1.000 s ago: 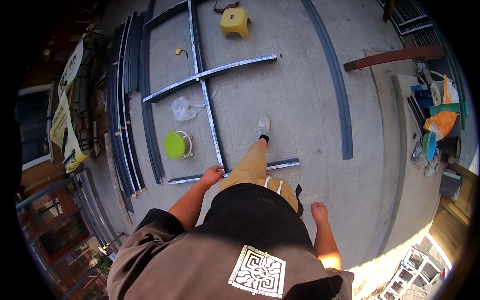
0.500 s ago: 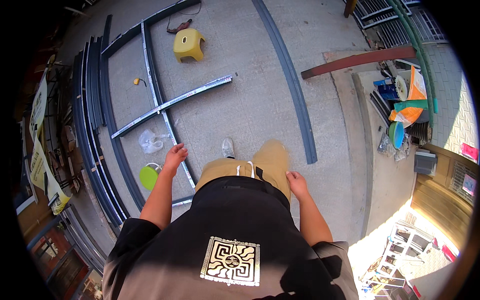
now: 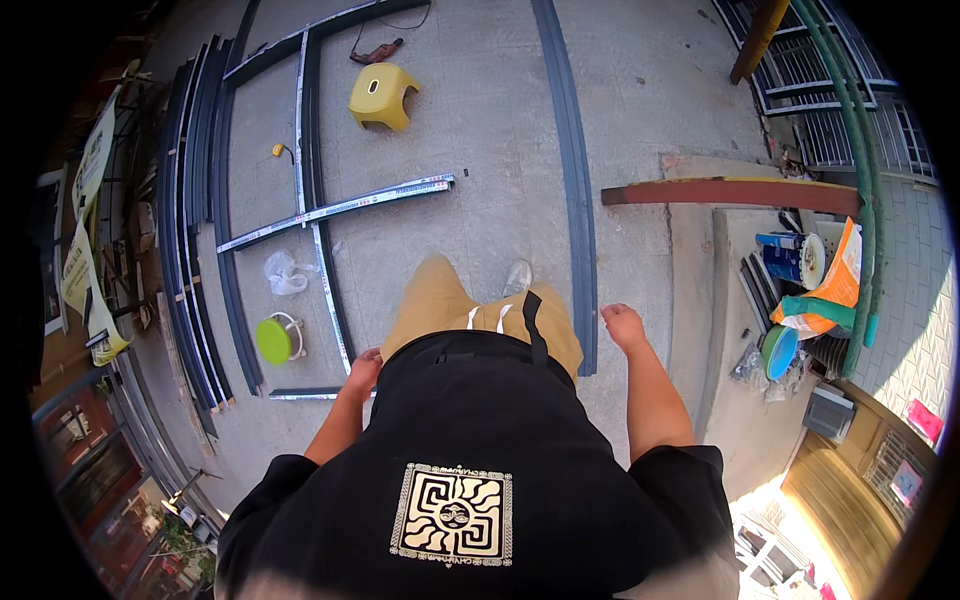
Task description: The person handles metal window frame profiles, positioning a horizontal piece against a vertical frame, and then secures a component using a power tool with a yellow casing.
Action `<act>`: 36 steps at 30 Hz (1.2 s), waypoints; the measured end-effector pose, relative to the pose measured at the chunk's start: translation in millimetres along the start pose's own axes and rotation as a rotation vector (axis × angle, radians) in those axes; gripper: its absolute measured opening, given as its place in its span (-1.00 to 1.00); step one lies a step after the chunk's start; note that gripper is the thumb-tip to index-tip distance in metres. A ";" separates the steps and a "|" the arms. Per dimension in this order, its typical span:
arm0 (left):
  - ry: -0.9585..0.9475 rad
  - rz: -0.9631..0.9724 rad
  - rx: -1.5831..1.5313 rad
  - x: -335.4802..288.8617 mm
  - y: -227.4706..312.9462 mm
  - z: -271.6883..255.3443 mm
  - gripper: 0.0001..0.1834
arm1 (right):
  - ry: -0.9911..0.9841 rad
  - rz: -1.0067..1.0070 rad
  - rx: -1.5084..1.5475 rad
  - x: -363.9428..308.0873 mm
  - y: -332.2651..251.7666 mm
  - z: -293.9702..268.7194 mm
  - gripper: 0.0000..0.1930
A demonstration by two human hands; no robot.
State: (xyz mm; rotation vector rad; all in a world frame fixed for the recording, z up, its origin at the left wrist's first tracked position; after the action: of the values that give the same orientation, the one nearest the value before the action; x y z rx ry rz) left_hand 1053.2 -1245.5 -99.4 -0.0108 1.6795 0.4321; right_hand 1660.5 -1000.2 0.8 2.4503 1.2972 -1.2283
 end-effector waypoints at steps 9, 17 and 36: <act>-0.018 0.141 0.340 -31.8 77.2 18.8 -0.49 | 0.062 0.033 0.308 24.1 -50.2 -24.1 -0.62; 0.027 0.083 0.049 40.3 222.0 182.2 -0.44 | -0.272 0.126 0.187 107.4 39.7 -93.0 -0.64; 0.214 0.131 0.051 64.0 153.6 217.3 -0.50 | 0.005 -0.518 0.831 99.3 -262.8 -265.1 -0.66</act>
State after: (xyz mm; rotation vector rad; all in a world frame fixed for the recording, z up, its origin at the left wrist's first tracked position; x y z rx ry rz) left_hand 1211.2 -1025.4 -138.2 0.0942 1.9084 0.5005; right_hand 1659.0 -655.9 175.8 2.6526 1.7565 -2.2753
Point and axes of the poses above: each hand's wrist, its own x-axis towards the middle knuckle, its own z-axis out of the palm, y = z × x, the point moved 3 cm from there along x, towards the middle knuckle, and after that the axes turned 6 degrees about y, right-handed, at the moved point
